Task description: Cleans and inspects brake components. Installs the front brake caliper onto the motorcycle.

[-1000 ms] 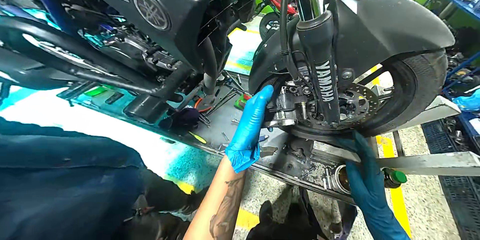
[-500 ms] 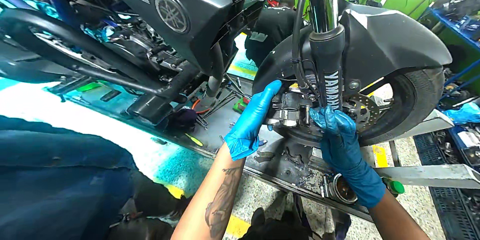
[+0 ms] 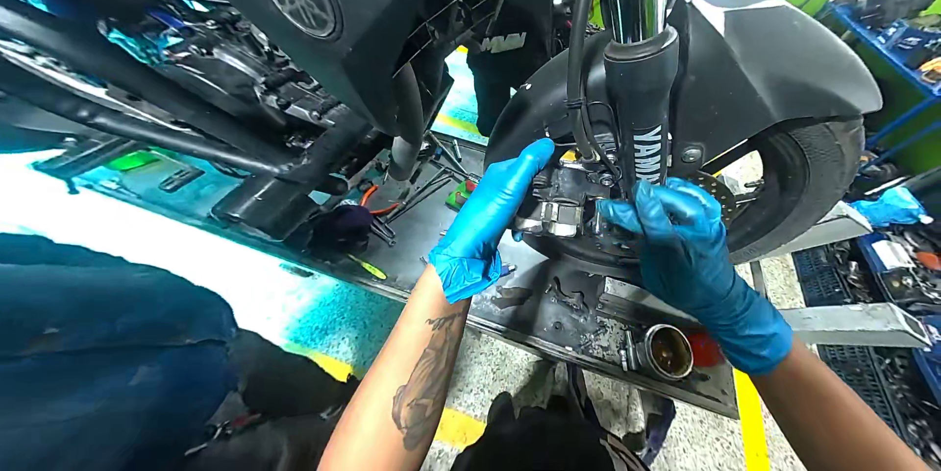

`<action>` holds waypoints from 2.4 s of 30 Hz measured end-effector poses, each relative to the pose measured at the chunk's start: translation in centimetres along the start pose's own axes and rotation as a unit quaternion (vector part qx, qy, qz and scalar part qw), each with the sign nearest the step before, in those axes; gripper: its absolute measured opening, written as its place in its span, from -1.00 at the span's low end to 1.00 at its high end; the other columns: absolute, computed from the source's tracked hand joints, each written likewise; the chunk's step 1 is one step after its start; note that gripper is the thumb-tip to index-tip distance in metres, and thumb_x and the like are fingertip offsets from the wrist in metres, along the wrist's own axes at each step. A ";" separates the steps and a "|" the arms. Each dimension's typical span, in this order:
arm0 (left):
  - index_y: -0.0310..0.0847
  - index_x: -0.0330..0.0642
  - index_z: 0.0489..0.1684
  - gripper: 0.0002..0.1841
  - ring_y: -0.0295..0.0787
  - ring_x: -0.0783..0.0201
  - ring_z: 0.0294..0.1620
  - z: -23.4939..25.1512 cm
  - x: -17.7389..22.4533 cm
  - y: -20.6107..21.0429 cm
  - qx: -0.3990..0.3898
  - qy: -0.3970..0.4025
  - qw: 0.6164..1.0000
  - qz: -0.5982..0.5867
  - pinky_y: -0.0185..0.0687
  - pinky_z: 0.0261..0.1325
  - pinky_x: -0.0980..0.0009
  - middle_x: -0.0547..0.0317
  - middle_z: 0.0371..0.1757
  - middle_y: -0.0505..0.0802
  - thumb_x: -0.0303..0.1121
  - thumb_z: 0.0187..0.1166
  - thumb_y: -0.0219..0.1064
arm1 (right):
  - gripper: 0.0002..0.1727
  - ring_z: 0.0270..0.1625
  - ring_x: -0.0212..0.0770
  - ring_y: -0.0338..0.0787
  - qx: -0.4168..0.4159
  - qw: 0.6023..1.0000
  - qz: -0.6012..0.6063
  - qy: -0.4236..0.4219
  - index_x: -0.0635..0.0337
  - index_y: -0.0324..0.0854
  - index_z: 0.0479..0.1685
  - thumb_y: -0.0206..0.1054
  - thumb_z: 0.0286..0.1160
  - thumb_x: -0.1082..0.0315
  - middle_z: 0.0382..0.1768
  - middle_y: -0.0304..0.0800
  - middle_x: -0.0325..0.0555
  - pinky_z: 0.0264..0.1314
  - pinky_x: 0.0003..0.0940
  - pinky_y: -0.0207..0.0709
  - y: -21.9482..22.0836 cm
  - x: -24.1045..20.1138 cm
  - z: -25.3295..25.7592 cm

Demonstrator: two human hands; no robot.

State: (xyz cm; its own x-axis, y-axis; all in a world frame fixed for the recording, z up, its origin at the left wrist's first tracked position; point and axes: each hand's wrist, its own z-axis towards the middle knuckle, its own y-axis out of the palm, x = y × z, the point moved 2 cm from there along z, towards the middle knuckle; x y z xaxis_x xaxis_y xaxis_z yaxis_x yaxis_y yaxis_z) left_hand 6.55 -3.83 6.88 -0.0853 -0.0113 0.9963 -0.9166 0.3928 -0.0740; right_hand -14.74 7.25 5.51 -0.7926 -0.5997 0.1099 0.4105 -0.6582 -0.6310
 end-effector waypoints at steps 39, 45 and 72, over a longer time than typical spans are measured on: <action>0.69 0.22 0.07 -0.56 0.70 0.46 -0.50 -2.1 -2.0 1.2 0.064 -0.015 0.994 -0.091 0.57 -0.60 0.51 0.34 -0.34 0.81 0.19 0.76 -0.05 | -0.02 0.68 -0.13 0.51 0.130 0.852 0.363 0.353 0.34 -0.20 0.89 0.01 0.23 0.67 0.63 0.53 0.05 0.73 -0.19 0.42 3.5 -5.2 -2.7; 0.71 0.10 -0.10 -0.51 0.76 0.43 -0.42 -2.2 -2.7 1.4 0.085 -0.001 0.990 -0.111 0.67 -0.48 0.46 0.30 -0.36 0.83 0.20 0.73 -0.05 | -0.03 0.48 -0.32 0.69 0.091 0.746 0.465 0.468 0.13 -0.01 0.89 0.00 0.20 0.63 0.49 0.71 -0.19 0.40 -0.31 0.64 2.2 -4.7 -3.6; 0.71 0.17 -0.11 -0.48 0.75 0.48 -0.44 -2.6 -5.3 1.0 0.049 0.051 0.989 -0.133 0.66 -0.45 0.53 0.37 -0.38 0.83 0.22 0.76 -0.14 | -0.16 0.05 -0.41 0.81 0.068 0.628 0.519 0.576 0.02 0.13 0.84 -0.04 0.36 0.60 0.19 0.89 -0.19 -0.04 -0.48 0.61 1.2 -5.3 -3.3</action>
State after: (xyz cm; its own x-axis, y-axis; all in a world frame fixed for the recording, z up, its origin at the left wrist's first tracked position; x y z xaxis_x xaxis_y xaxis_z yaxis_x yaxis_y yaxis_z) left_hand 7.12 -0.95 1.66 0.1988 -0.0077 0.9800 -0.9355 0.2966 0.1921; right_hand -11.53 11.12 1.62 0.1651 -0.0627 -0.9843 0.9482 -0.2644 0.1759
